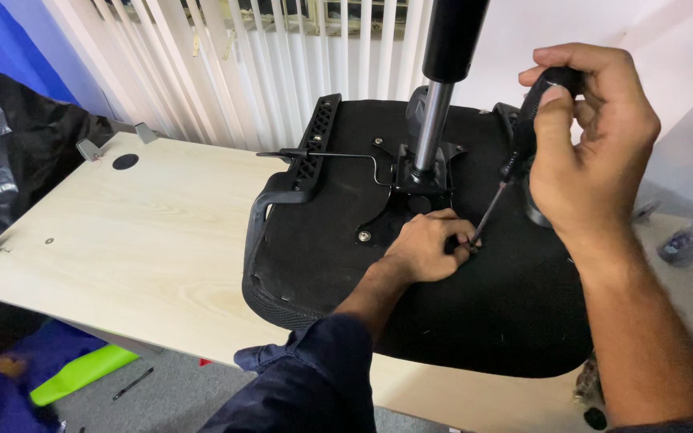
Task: The person uses a screwdriver to tighten screws on the underside of an office chair seat, securing the seat to the gas lift mechanism.
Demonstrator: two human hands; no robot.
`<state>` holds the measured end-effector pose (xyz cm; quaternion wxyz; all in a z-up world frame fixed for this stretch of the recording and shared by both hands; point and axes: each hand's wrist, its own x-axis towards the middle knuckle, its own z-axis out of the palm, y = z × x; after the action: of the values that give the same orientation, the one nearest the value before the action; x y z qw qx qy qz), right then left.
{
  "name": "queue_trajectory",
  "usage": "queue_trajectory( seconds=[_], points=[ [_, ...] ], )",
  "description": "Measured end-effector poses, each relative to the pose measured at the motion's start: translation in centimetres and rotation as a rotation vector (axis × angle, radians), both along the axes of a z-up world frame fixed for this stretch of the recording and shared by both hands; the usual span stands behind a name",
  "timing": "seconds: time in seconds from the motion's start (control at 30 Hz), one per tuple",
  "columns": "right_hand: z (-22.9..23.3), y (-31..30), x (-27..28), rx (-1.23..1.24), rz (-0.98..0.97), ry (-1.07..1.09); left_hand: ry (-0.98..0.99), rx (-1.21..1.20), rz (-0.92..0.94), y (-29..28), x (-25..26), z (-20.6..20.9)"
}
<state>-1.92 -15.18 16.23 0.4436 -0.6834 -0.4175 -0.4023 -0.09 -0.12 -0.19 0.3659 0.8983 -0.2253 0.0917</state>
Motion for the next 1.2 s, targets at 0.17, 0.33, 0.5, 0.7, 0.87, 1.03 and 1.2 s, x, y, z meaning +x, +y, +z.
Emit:
queue_trajectory(
  seconds=[0.17,0.33,0.5,0.7,0.87,1.03,1.2],
  points=[
    [0.0,-0.2,0.4,-0.007,-0.013,0.018,0.029,-0.025,-0.007,0.0,0.3,-0.3],
    [0.1,-0.2,0.5,-0.095,-0.09,-0.121,-0.05,-0.045,-0.028,0.0,0.2,-0.5],
    [0.2,-0.3,-0.1,-0.026,-0.067,0.009,-0.051,-0.047,-0.012,0.0,0.0,-0.3],
    [0.0,-0.6,-0.1,-0.069,-0.037,0.008,-0.051,-0.028,-0.008,-0.1,0.0,0.0],
    [-0.6,-1.0,0.7,-0.088,-0.009,-0.07,-0.008,-0.007,0.004,0.1,-0.1,0.1],
    [-0.6,-1.1,1.1,-0.041,-0.035,-0.005,0.03,-0.018,0.007,0.0,-0.1,0.2],
    [-0.4,-0.9,0.7,-0.141,-0.111,-0.222,0.005,-0.026,0.006,-0.1,-0.1,0.0]
  ],
)
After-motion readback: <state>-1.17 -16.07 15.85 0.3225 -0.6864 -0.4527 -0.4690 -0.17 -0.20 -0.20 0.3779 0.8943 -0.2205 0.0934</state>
